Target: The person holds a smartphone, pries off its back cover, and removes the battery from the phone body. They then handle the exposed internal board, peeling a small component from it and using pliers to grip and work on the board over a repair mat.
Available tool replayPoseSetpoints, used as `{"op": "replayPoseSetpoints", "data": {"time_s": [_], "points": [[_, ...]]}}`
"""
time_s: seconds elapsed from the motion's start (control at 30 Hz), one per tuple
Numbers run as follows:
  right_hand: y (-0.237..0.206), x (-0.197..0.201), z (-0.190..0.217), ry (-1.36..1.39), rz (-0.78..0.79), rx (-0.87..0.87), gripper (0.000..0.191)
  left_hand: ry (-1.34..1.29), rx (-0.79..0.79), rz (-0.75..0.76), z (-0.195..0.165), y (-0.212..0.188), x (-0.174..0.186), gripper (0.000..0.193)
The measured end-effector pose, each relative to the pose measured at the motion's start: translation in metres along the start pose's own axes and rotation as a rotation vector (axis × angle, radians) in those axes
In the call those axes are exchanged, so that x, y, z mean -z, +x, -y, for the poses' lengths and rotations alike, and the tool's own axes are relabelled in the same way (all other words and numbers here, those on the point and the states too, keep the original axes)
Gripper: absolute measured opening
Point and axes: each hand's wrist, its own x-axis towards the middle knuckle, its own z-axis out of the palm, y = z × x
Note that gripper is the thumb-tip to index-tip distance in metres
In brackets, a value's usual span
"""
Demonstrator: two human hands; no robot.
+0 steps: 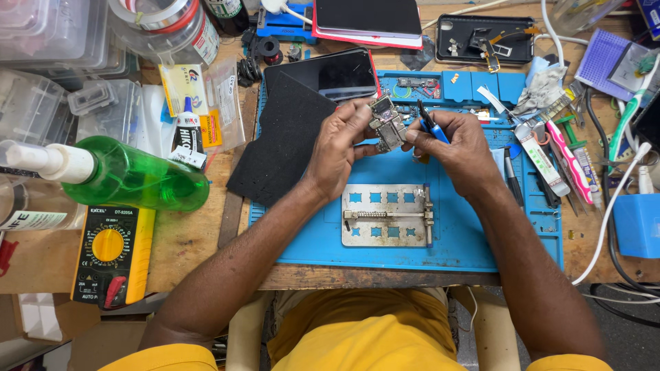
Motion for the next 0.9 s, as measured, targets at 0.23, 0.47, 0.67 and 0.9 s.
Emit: {"op": "replayPoseSetpoints", "data": {"time_s": [0.23,0.47,0.67,0.9], "points": [[-0.002,0.008,0.004,0.043,0.100,-0.056,0.011,-0.106,0.034,0.178,-0.003,0.000,0.003,0.051],[-0.006,0.015,0.012,0.303,0.108,-0.135,0.009,-0.050,0.039,0.293,-0.016,-0.003,-0.003,0.064],[-0.009,0.006,0.009,-0.484,-0.241,0.335,0.011,0.103,-0.156,0.172,-0.013,-0.003,-0.004,0.069],[-0.012,-0.006,0.006,-0.948,-0.371,0.492,0.023,0.209,-0.176,0.088,-0.009,-0.004,-0.006,0.064]]}}
